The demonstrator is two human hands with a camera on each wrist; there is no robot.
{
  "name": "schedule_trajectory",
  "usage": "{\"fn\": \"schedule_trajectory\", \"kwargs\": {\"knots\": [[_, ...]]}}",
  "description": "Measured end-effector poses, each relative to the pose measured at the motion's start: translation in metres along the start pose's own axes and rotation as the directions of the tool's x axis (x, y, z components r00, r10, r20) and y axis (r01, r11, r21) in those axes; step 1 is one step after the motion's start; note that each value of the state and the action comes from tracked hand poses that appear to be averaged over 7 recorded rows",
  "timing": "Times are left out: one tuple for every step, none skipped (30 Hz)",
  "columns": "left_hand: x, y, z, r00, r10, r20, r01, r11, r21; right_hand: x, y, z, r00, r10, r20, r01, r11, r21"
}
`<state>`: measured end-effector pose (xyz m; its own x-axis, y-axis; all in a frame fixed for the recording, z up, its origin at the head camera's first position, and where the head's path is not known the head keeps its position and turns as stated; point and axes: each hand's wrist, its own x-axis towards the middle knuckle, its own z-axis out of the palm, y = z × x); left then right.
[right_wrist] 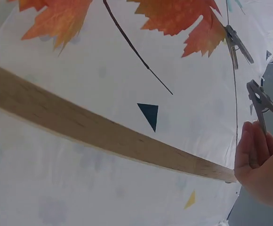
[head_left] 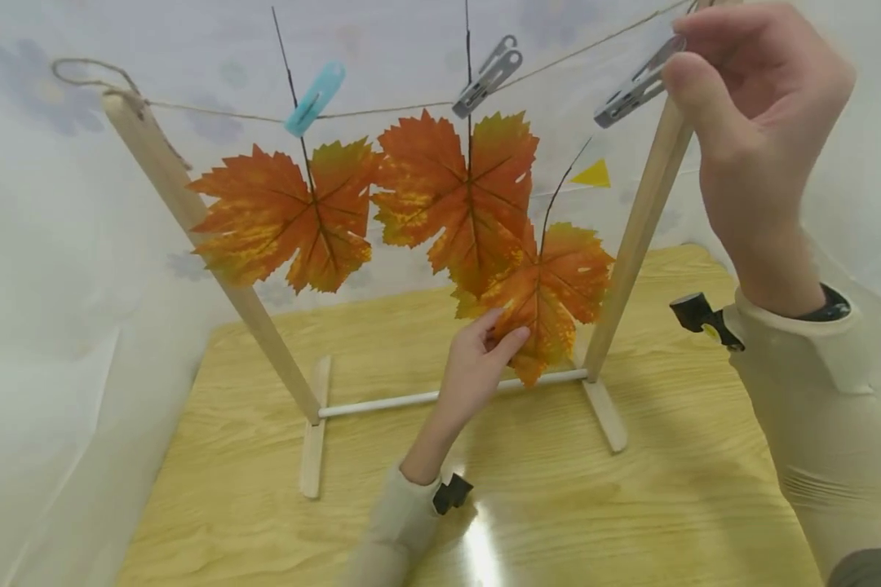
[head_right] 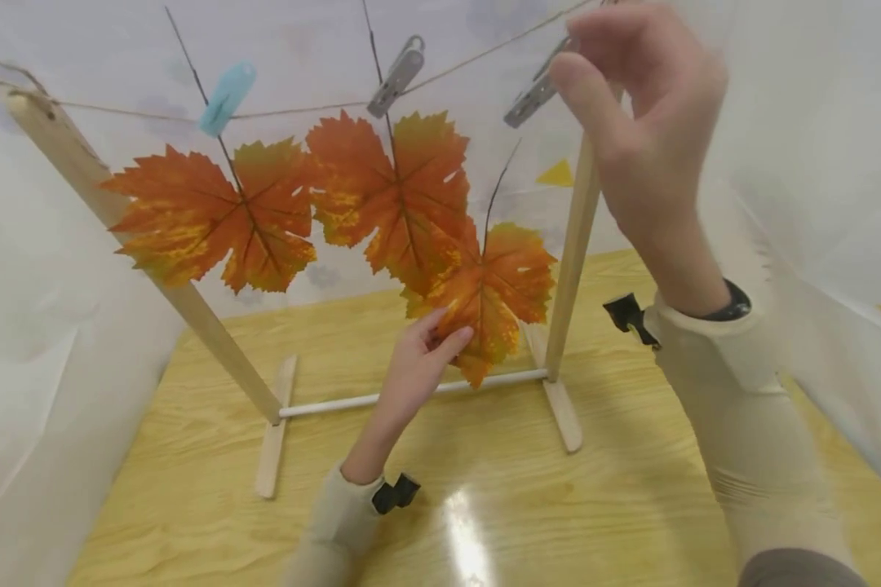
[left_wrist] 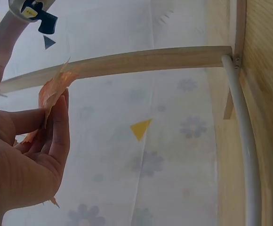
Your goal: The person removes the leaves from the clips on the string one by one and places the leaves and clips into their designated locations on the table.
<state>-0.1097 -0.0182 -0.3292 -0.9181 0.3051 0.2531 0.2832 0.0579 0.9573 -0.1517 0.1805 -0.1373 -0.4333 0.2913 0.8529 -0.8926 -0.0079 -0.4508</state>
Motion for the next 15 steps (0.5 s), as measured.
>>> {"fn": "schedule_trajectory", "kwargs": {"knots": [[-0.003,-0.002,-0.003,1.000,-0.003,0.003,0.003,1.000,0.010,-0.003,0.000,-0.001,1.000,0.014,0.000,-0.014,1.000,0.016],[-0.006,-0.003,-0.007,1.000,-0.008,0.007,0.008,1.000,0.021,-0.006,0.000,-0.002,1.000,0.026,-0.001,-0.026,0.999,0.025],[-0.009,-0.005,-0.010,1.000,-0.017,0.015,0.016,0.999,0.030,-0.010,0.000,-0.003,0.999,0.037,-0.001,-0.037,0.999,0.033],[-0.012,-0.006,-0.012,1.000,-0.025,0.019,0.024,0.999,0.047,-0.015,0.000,-0.004,0.998,0.058,-0.004,-0.058,0.997,0.048],[-0.016,-0.008,-0.015,0.999,-0.036,0.024,0.034,0.997,0.063,-0.020,0.000,-0.006,0.997,0.079,-0.004,-0.079,0.995,0.065],[-0.020,-0.009,-0.018,0.998,-0.054,0.029,0.051,0.996,0.075,-0.026,0.000,-0.007,0.995,0.100,-0.001,-0.099,0.992,0.073],[-0.025,-0.009,-0.020,0.997,-0.068,0.033,0.065,0.994,0.089,-0.031,0.000,-0.009,0.993,0.122,0.004,-0.122,0.989,0.084],[-0.029,-0.010,-0.023,0.996,-0.086,0.035,0.083,0.992,0.094,-0.037,0.000,-0.011,0.990,0.142,0.004,-0.142,0.986,0.090],[-0.033,-0.011,-0.025,0.994,-0.106,0.038,0.102,0.990,0.093,-0.042,0.001,-0.013,0.987,0.163,0.005,-0.162,0.982,0.100],[-0.036,-0.011,-0.028,0.992,-0.120,0.038,0.116,0.988,0.100,-0.048,0.002,-0.015,0.983,0.184,0.006,-0.184,0.977,0.112],[-0.040,-0.012,-0.031,0.990,-0.136,0.036,0.131,0.986,0.104,-0.053,0.003,-0.018,0.978,0.208,0.009,-0.208,0.970,0.124],[-0.043,-0.012,-0.034,0.988,-0.149,0.032,0.145,0.984,0.108,-0.059,0.005,-0.020,0.973,0.232,0.013,-0.231,0.964,0.131],[-0.046,-0.013,-0.037,0.987,-0.158,0.029,0.154,0.982,0.112,-0.064,0.007,-0.023,0.967,0.254,0.018,-0.254,0.957,0.141],[-0.048,-0.014,-0.040,0.985,-0.168,0.024,0.164,0.980,0.113,-0.069,0.009,-0.025,0.962,0.274,0.021,-0.274,0.951,0.142],[-0.051,-0.015,-0.043,0.984,-0.179,0.015,0.176,0.978,0.109,-0.074,0.012,-0.026,0.955,0.296,0.028,-0.297,0.944,0.142]]}}
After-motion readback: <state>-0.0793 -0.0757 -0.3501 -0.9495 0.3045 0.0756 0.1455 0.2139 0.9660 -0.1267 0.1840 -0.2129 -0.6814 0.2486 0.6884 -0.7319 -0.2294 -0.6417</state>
